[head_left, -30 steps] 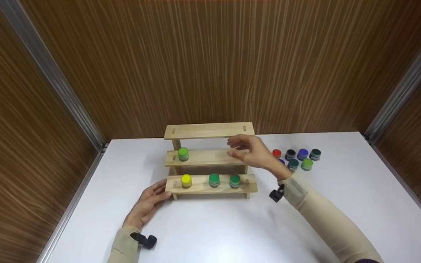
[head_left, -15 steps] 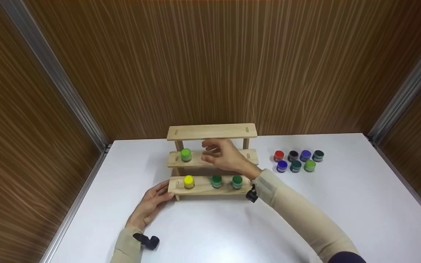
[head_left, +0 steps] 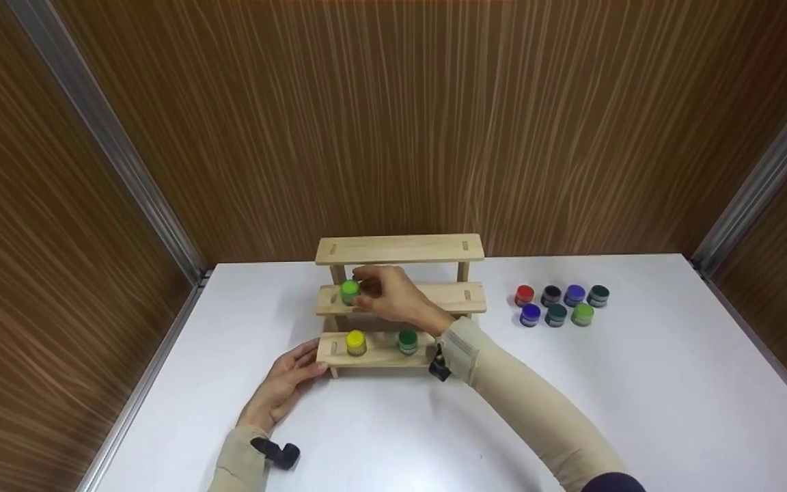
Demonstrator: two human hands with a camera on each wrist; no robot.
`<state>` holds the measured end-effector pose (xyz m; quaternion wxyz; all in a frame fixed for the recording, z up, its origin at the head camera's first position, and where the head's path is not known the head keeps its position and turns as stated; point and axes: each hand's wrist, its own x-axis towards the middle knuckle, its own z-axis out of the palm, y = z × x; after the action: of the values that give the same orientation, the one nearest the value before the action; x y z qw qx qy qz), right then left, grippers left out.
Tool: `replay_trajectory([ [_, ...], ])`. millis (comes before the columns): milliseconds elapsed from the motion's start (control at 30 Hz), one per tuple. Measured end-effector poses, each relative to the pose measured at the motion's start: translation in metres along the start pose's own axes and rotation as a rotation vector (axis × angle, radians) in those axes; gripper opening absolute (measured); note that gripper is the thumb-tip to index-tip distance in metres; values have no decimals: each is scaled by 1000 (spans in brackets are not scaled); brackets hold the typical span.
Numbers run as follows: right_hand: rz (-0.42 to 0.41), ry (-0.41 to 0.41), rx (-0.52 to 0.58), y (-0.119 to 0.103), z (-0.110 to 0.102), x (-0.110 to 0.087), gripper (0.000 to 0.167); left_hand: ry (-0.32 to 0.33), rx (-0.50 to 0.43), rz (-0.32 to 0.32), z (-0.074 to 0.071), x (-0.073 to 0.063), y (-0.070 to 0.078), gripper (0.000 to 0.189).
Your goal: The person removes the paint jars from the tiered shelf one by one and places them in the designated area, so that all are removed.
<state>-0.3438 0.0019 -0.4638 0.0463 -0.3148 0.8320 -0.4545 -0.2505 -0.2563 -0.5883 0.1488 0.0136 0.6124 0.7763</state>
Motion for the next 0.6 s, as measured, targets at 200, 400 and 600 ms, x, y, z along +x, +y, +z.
replay_trajectory([
  [200, -2, -19, -6, -2, 5, 4, 43, 2, -4, 7, 0, -1, -1, 77],
  [400, -16, -10, -40, -2, 6, 4, 37, 11, 0, 3, 0, 0, 0, 77],
  [600, -42, 20, -18, 0, 0, 1, 37, 10, 2, -4, 0, 0, -1, 78],
])
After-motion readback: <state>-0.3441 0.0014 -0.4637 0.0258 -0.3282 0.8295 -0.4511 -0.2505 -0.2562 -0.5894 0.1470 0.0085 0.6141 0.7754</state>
